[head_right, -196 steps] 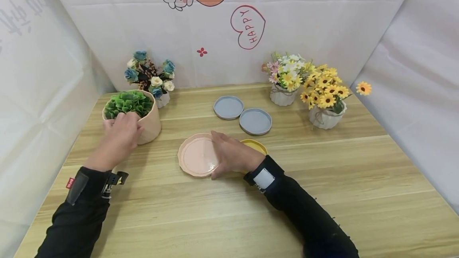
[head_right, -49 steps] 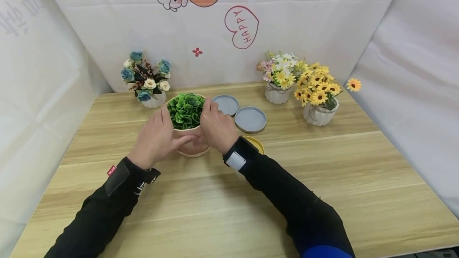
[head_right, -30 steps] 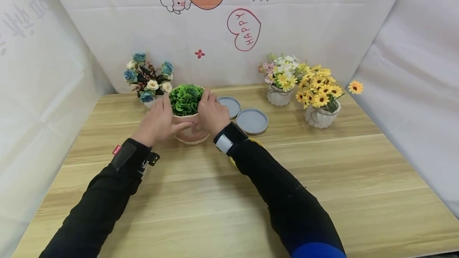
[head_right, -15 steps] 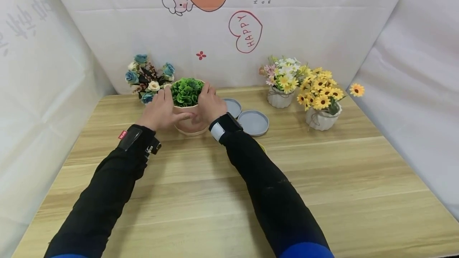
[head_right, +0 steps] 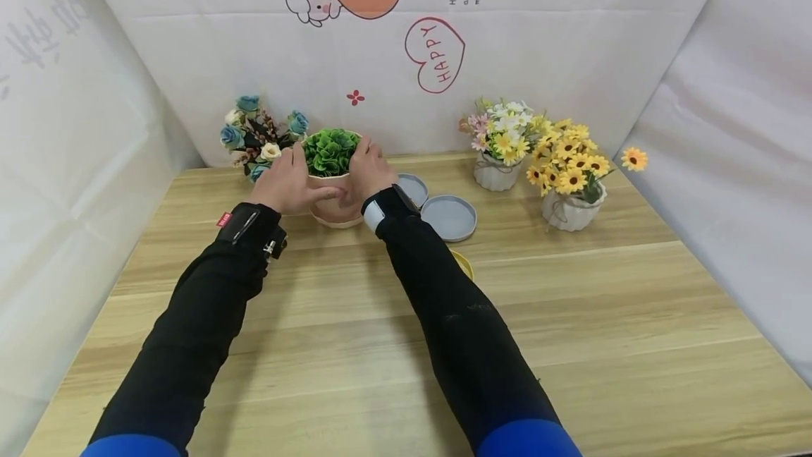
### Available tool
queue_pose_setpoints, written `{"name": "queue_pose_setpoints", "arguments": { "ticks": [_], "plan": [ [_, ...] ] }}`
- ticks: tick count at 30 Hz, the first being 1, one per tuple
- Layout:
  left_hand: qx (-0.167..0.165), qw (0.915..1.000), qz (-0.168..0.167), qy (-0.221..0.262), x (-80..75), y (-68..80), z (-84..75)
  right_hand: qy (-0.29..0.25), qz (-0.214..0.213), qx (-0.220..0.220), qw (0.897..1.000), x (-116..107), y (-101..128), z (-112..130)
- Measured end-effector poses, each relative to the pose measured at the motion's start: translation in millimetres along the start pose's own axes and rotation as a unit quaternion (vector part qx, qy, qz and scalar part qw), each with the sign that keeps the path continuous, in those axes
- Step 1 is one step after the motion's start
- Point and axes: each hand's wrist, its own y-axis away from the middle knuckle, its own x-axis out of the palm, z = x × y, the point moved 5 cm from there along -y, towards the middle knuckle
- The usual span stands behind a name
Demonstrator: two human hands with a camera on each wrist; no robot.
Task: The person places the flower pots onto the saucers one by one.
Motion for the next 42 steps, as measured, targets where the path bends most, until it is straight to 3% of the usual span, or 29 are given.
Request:
{"name": "queue_pose_setpoints", "arguments": {
  "ticks": [9, 18, 23, 27, 29, 32, 36, 39, 42],
  "plan": [
    [-0.023, 0.9992, 0.002, -0.032, -9.8, -9.5, -6.9, 0.031, -0.010, 0.028, 0.999, -5.1, -13.7, -2.2],
    [-0.030, 0.9988, 0.001, -0.039, -11.4, -15.5, -7.3, 0.022, 0.007, 0.037, 0.999, -6.2, -23.6, -4.6],
    [-0.038, 0.9991, 0.005, -0.018, -2.9, -16.9, -7.3, 0.022, 0.024, 0.051, 0.998, 0.6, -27.6, -12.6],
    [-0.040, 0.9987, 0.016, 0.029, 3.9, -13.8, -8.7, -0.019, 0.030, 0.054, 0.998, 5.5, -25.8, -20.4],
    [-0.032, 0.9978, 0.003, 0.058, 2.9, -7.6, -9.2, -0.049, 0.034, 0.042, 0.997, 3.7, -21.3, -23.7],
    [-0.001, 0.9940, -0.044, 0.100, -4.3, 8.6, -6.0, -0.079, 0.032, 0.002, 0.996, -5.7, -8.4, -29.0],
    [0.023, 0.9795, -0.127, 0.155, -10.6, 43.5, 10.2, -0.100, 0.029, -0.052, 0.993, -25.4, 25.2, -45.1],
    [0.002, 0.9686, -0.165, 0.186, -5.8, 70.7, 31.9, -0.110, 0.035, -0.073, 0.991, -37.7, 57.2, -64.7],
    [-0.036, 0.9617, -0.175, 0.208, 0.8, 90.3, 56.9, -0.101, 0.042, -0.081, 0.991, -42.2, 87.3, -84.2]
  ]
}}
